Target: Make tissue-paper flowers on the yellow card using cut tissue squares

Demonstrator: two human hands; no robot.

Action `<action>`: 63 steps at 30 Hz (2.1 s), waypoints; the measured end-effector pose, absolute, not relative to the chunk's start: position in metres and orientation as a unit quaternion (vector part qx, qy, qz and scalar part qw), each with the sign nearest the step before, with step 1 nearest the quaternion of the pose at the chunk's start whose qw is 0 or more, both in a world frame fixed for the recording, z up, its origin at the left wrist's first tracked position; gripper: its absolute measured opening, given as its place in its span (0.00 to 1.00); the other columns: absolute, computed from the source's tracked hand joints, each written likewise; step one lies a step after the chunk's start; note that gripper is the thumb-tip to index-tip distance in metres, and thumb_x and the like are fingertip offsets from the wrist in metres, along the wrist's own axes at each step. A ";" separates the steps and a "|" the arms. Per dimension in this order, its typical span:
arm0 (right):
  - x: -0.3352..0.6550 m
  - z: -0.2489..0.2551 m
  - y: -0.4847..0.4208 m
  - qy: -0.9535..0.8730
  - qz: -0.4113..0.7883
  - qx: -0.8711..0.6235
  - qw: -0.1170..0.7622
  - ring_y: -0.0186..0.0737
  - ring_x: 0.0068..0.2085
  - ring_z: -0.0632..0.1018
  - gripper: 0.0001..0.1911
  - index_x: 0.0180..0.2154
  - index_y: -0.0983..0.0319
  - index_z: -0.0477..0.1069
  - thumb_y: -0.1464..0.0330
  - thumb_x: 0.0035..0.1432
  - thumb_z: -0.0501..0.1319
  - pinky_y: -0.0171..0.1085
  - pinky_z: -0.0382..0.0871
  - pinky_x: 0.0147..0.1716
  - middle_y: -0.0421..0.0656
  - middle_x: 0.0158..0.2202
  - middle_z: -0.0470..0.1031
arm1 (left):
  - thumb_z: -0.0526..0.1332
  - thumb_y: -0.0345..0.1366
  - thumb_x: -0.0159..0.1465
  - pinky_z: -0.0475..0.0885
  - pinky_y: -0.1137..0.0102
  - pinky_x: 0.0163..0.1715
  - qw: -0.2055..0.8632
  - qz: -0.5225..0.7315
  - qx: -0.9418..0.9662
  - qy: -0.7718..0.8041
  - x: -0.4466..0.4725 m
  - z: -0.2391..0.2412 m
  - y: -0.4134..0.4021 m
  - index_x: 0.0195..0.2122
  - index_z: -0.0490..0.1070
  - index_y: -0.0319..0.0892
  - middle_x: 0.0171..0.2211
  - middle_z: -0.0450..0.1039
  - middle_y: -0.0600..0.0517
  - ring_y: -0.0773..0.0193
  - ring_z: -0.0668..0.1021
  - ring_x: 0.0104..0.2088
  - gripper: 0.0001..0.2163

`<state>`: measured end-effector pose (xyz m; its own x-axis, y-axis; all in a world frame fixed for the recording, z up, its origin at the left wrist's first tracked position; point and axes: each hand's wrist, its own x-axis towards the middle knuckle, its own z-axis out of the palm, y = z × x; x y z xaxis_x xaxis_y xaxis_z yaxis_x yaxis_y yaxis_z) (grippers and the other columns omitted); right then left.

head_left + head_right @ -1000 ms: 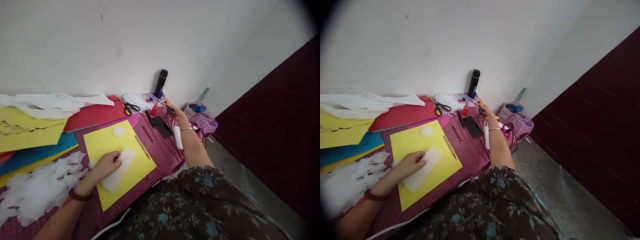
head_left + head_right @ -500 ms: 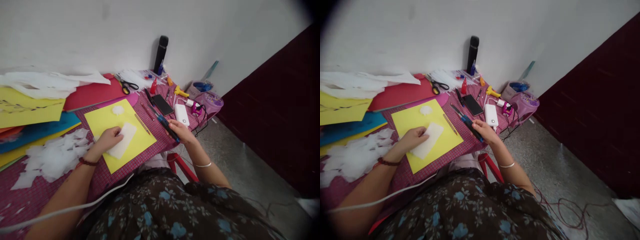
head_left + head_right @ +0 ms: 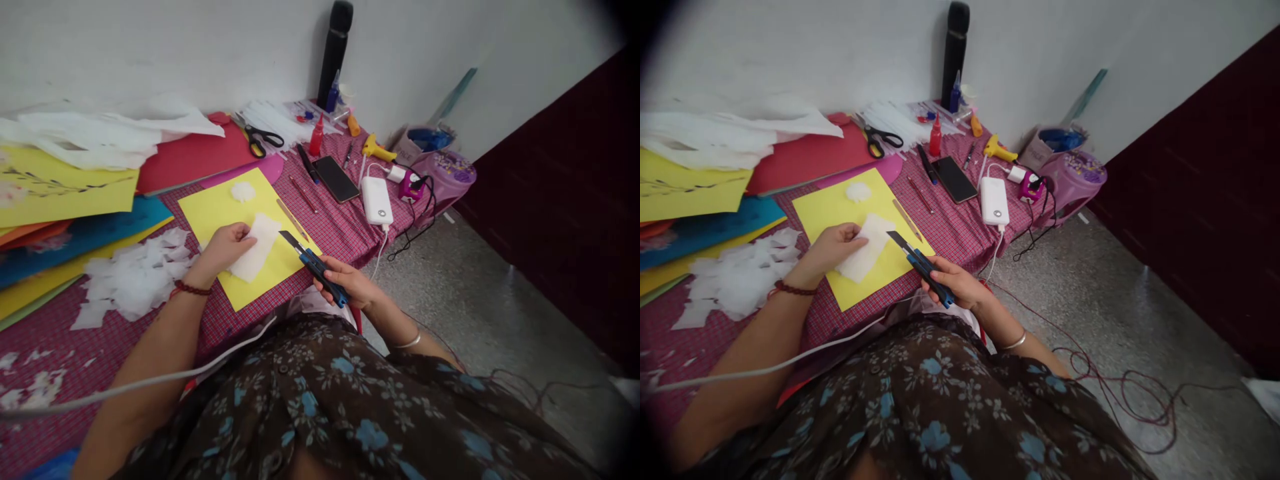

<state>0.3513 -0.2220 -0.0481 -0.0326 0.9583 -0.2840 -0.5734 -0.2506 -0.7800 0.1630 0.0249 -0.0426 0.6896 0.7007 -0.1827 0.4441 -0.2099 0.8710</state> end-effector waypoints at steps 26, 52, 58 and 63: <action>0.360 -0.045 -0.226 -0.259 0.589 -0.478 0.597 0.36 0.31 0.79 0.24 0.45 0.58 0.68 0.53 0.53 0.70 0.36 0.74 0.32 0.41 0.36 0.79 | 0.73 0.44 0.43 0.68 0.73 0.22 0.654 0.049 0.639 0.402 0.154 -0.004 0.014 0.34 0.72 0.40 0.27 0.75 0.54 0.68 0.74 0.22 0.20; 0.439 -0.018 -0.204 -0.662 0.065 -0.738 0.112 0.52 0.44 0.74 0.22 0.58 0.59 0.74 0.68 0.62 0.62 0.45 0.65 0.45 0.52 0.44 0.73 | 0.49 0.27 0.68 0.70 0.53 0.57 0.117 0.032 0.975 0.185 0.153 -0.030 -0.035 0.54 0.74 0.36 0.57 0.73 0.38 0.50 0.74 0.57 0.19; 0.443 -0.021 -0.202 -0.680 0.084 -0.720 0.108 0.52 0.46 0.72 0.21 0.58 0.60 0.73 0.68 0.63 0.61 0.44 0.62 0.45 0.52 0.44 0.73 | 0.50 0.26 0.66 0.70 0.55 0.58 0.107 0.029 0.975 0.193 0.154 -0.030 -0.037 0.55 0.73 0.37 0.57 0.73 0.39 0.50 0.74 0.57 0.19; 0.443 -0.019 -0.199 -0.687 0.090 -0.713 0.105 0.51 0.45 0.71 0.21 0.58 0.58 0.73 0.68 0.63 0.62 0.44 0.59 0.44 0.51 0.44 0.73 | 0.52 0.26 0.66 0.70 0.54 0.57 0.097 0.025 0.975 0.197 0.155 -0.030 -0.039 0.53 0.73 0.38 0.57 0.73 0.40 0.49 0.74 0.56 0.18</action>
